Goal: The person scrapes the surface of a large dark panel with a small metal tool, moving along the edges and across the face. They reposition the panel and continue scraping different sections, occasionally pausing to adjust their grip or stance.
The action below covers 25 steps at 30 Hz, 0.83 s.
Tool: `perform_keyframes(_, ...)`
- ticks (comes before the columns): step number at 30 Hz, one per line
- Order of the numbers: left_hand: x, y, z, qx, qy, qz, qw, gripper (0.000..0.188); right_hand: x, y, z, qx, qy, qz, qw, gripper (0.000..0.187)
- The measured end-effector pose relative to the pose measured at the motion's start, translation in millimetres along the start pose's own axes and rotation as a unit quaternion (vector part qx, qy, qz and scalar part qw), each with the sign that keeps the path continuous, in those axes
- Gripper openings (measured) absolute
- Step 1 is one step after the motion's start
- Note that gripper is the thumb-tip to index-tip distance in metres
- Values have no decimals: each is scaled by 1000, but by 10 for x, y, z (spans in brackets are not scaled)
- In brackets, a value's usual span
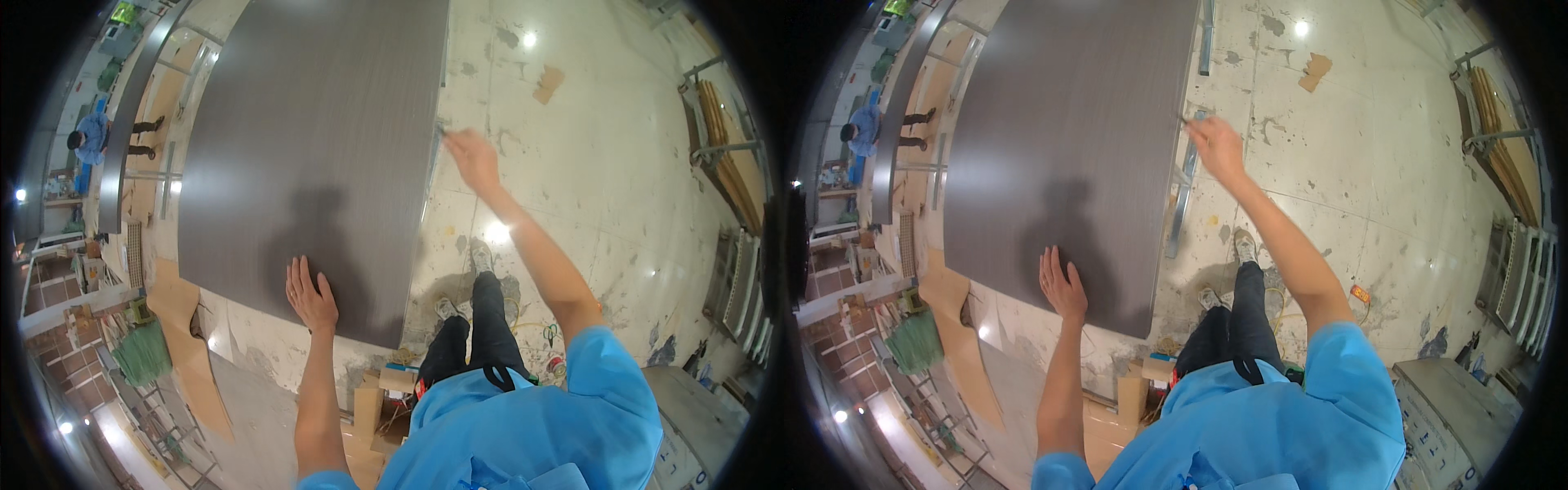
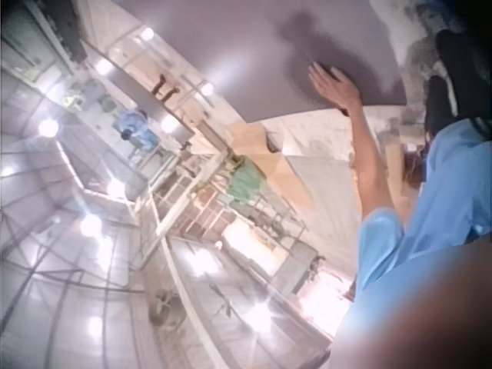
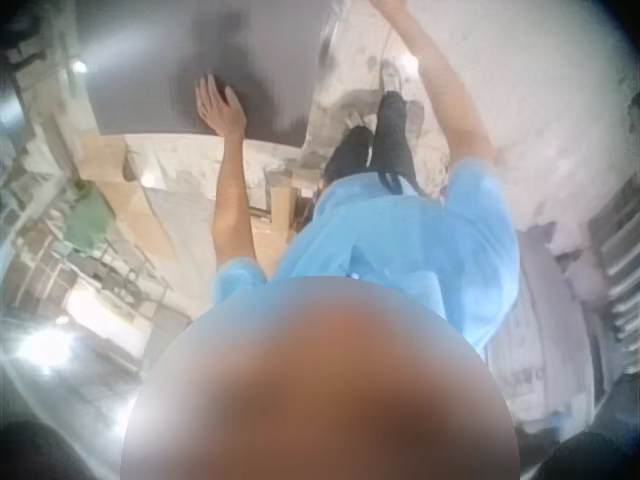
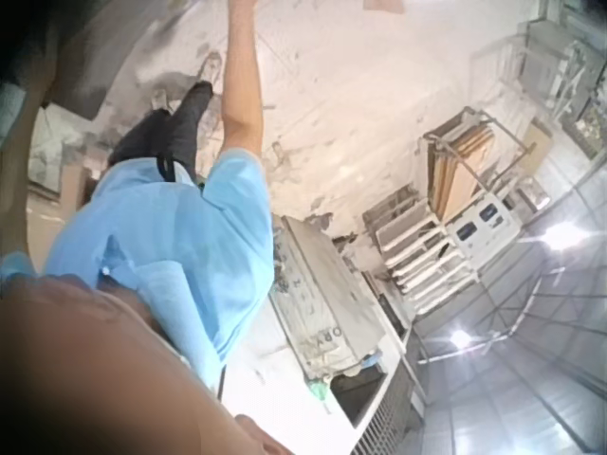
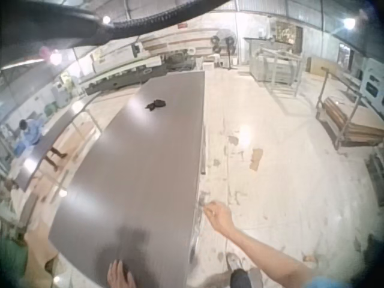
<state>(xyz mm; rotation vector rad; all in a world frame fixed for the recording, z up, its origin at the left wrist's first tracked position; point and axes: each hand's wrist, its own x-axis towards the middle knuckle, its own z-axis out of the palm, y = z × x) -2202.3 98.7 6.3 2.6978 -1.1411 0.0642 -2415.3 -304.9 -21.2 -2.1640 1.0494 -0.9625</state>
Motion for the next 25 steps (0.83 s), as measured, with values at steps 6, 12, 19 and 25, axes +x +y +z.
perform_keyframes(6,17,6,-38,-5,1,17,1000,55,1522,656,313,-19,31,-19,999,28)
perform_keyframes(12,20,9,-48,-10,14,23,1000,56,1746,853,394,2,33,-54,998,26)
perform_keyframes(19,-7,-15,0,1,25,26,999,54,170,196,306,17,-54,-64,996,26)
perform_keyframes(25,-33,-26,54,-21,15,-1,1000,57,-1534,-513,201,23,-88,-121,989,31)
